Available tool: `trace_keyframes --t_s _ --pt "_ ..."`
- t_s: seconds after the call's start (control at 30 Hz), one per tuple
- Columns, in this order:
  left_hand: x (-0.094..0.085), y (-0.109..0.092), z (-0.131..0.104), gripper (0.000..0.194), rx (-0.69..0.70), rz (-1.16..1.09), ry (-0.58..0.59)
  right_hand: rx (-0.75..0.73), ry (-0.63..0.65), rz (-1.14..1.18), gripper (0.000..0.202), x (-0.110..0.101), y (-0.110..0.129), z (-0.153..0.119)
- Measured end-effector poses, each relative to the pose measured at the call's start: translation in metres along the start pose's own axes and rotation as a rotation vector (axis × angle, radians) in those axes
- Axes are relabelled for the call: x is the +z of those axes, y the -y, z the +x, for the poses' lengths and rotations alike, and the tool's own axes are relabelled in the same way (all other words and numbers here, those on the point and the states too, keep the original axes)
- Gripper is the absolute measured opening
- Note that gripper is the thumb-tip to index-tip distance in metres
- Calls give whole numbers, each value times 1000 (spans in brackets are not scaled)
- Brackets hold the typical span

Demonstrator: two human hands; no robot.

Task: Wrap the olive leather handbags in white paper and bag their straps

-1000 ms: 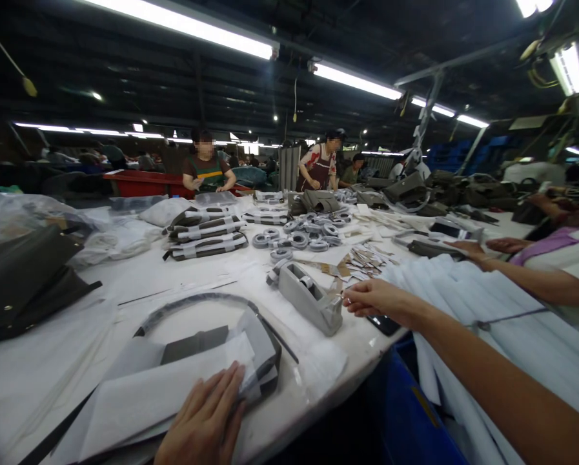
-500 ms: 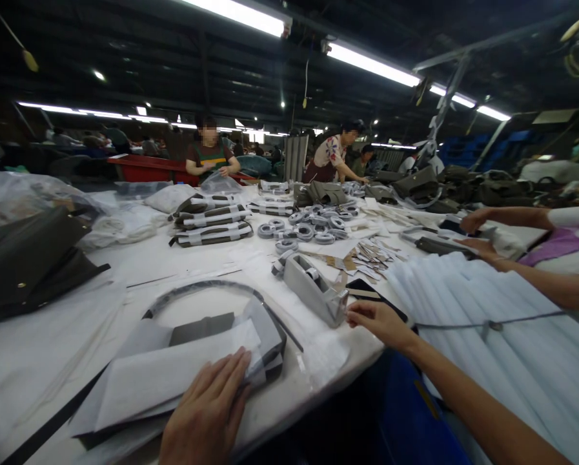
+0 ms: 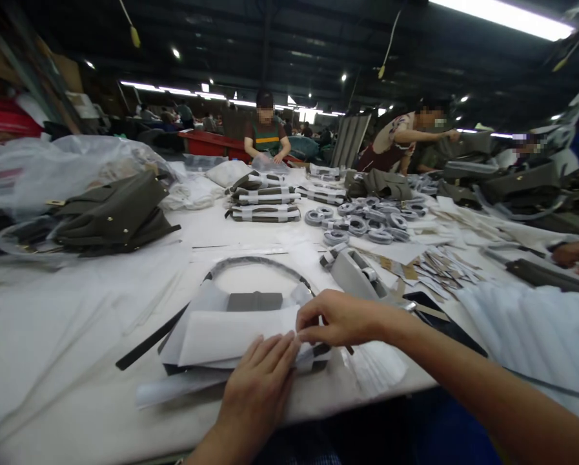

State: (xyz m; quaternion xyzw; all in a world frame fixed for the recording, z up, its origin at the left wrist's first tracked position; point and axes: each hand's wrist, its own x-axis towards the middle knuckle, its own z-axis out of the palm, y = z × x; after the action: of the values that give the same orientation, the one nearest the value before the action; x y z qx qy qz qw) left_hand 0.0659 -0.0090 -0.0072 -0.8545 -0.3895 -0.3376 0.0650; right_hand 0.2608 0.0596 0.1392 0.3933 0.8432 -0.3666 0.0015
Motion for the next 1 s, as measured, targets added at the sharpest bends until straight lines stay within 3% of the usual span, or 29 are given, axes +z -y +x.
trace_keyframes --t_s 0.17,0.43,0.7,0.87,1.0 --pt "4 -1 -2 37 -37 -33 -62 69 237 -219 15 -6 -10 44" --pt "5 -2 -4 35 -69 -31 -56 89 397 -570 16 -15 -7 77" --pt "8 3 -6 36 -11 -50 -80 106 380 -796 14 -1 -5 102" --pt "6 5 -8 37 -19 -112 -82 85 358 -883 30 -8 -10 115" --pt "4 2 -8 39 -24 -106 -78 40 327 -830 44 -17 -28 118"
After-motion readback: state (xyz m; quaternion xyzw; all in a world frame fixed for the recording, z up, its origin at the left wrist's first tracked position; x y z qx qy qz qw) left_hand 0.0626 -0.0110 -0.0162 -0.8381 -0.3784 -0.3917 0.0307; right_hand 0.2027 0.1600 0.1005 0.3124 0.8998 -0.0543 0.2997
